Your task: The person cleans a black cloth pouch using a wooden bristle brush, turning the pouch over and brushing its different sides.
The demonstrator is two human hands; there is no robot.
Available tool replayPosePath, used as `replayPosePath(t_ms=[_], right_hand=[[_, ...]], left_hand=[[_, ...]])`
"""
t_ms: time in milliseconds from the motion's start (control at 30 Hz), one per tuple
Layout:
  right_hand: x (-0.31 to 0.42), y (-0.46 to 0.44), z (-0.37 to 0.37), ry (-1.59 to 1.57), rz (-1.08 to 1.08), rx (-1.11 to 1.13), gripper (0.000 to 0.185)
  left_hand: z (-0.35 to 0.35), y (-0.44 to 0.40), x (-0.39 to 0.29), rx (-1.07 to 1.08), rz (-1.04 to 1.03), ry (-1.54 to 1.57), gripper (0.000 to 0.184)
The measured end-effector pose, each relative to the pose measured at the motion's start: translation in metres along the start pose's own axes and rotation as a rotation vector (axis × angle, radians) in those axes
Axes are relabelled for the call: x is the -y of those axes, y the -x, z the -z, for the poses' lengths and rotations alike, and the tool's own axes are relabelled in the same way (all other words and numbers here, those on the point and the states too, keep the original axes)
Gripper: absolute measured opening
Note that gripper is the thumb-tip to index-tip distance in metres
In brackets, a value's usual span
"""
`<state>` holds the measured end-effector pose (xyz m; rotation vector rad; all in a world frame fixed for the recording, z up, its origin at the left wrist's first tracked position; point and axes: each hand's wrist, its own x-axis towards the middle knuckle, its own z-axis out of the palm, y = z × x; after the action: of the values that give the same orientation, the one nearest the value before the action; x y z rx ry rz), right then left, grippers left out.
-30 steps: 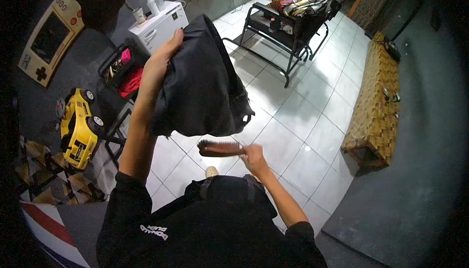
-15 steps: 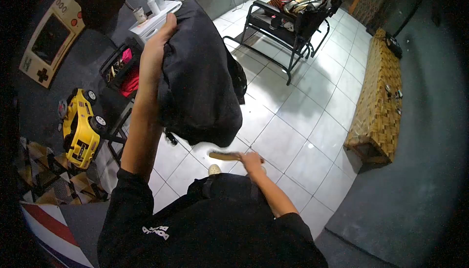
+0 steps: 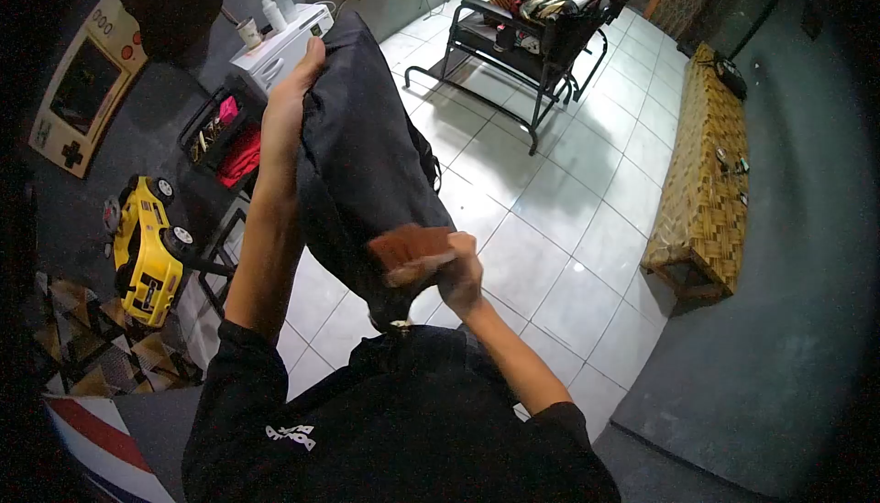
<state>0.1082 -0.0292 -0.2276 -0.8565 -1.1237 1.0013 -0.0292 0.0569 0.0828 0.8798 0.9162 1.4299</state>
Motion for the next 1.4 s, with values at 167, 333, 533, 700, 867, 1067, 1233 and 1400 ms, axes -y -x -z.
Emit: replayPosePath(t_ms=[167,333,533,700,867,1067,1233,1400], right_hand=[[-0.043,0.025,0.013,0.809,0.499,0.484,0.021],[-0.11,0.091,0.089,1.351,-0.132,0.788,0.025],[-0.043,0.041,0.079,0.937,0.262,0.39,0.02],[0.067,-0.025,0.016,0.481,0.474,0.058,0.019],[0.066,-0.019,-0.011,0.47,0.42,0.155,0.035],[-0.078,0.048,0.051,1.012,0.175,0.708,0.022],[-0.092,0.066,0.082,1.292,0.075,0.787,0.033],[-0.014,0.031,0.059,0.823,0.483,0.393,0.025]], left_hand=[[-0.002,0.006,-0.004,0.006,-0.115,-0.09,0.049],[0.022,0.0,-0.001,-0.061,-0.169,-0.242,0.049],[0.015,-0.001,0.005,0.015,-0.115,-0.169,0.035],[0.015,0.004,0.004,0.372,-0.184,-0.783,0.036],[0.012,0.005,0.009,0.426,-0.191,-0.707,0.033],[0.023,-0.001,0.001,0.364,-0.022,-0.33,0.029],[0.026,-0.001,-0.01,0.369,0.002,-0.222,0.027],[0.02,0.002,-0.006,0.491,0.009,-0.207,0.028]])
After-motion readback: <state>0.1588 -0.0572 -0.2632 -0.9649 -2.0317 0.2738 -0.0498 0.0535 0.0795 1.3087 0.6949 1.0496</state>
